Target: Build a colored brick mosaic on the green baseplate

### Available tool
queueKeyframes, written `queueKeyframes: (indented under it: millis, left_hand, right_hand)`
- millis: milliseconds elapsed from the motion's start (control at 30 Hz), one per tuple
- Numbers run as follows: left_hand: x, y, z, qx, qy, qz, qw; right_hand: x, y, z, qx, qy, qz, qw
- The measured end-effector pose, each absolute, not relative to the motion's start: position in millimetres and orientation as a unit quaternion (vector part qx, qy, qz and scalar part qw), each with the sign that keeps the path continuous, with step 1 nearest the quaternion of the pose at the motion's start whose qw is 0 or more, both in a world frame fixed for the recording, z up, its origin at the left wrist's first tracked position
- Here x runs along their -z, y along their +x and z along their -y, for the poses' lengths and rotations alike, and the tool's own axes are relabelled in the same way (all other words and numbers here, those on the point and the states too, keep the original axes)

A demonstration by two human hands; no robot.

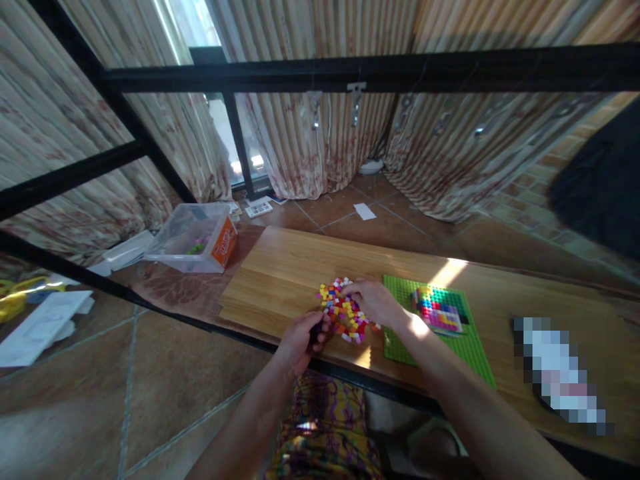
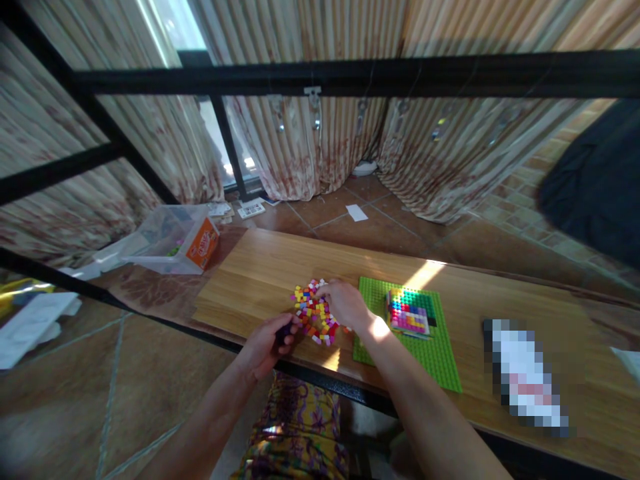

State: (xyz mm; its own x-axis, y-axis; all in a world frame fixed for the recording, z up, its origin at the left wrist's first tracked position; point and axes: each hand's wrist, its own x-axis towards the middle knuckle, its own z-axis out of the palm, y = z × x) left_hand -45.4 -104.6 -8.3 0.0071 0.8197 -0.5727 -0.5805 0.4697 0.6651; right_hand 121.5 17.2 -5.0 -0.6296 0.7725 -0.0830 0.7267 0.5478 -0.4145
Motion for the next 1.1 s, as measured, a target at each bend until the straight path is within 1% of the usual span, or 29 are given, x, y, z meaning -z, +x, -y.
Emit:
queueKeyframes:
  millis: [233, 400, 467, 533, 667, 733, 800, 867, 967, 1100]
  left_hand:
    - [7.7, -43.1, 103.9, -0.497, 0.124, -0.502, 0.697]
    - [6.1, -40.7, 104.4, -0.5, 0.119, -0.506, 0.693]
    - [5.7, -38.9, 104.0, -0.499, 0.113, -0.507, 0.694]
    - [4.8, -36.5, 102.4, -0.492, 0.104, -0.505, 0.701]
    - [0.5, -32.4, 97.8, -0.49, 0.078, -0.47, 0.73]
    - [-2.2, -32.5, 96.4, -0.497, 0.058, -0.433, 0.75]
    - [-4.1, -34.2, 96.5, -0.503, 0.035, -0.403, 0.764]
    - [-4.4, -36.7, 97.8, -0.506, 0.015, -0.4, 0.764]
    - [-2.7, -39.5, 100.5, -0.506, 0.003, -0.427, 0.749]
    - [-0.7, -40.3, 102.7, -0.503, 0.004, -0.439, 0.744]
  right_hand:
    - [-3.0, 119.1, -20.3, -0.203, -0.431, 0.879, 0.023]
    - [-6.1, 118.3, -14.4, -0.173, -0.461, 0.87, 0.031]
    - [-10.3, 118.1, -6.9, -0.182, -0.474, 0.859, 0.066]
    - [-17.4, 116.7, 4.5, -0.222, -0.466, 0.848, 0.123]
    - [-31.3, 115.7, 24.3, -0.321, -0.367, 0.847, 0.213]
    - [-32.8, 121.2, 24.3, -0.313, -0.378, 0.839, 0.236]
    - [-29.7, 130.8, 17.8, -0.267, -0.437, 0.828, 0.227]
    - [-22.9, 141.2, 9.7, -0.221, -0.47, 0.836, 0.179]
    - [-10.1, 150.7, 3.0, -0.192, -0.438, 0.871, 0.11]
    - [2.6, 151.2, 2.4, -0.173, -0.404, 0.896, 0.068]
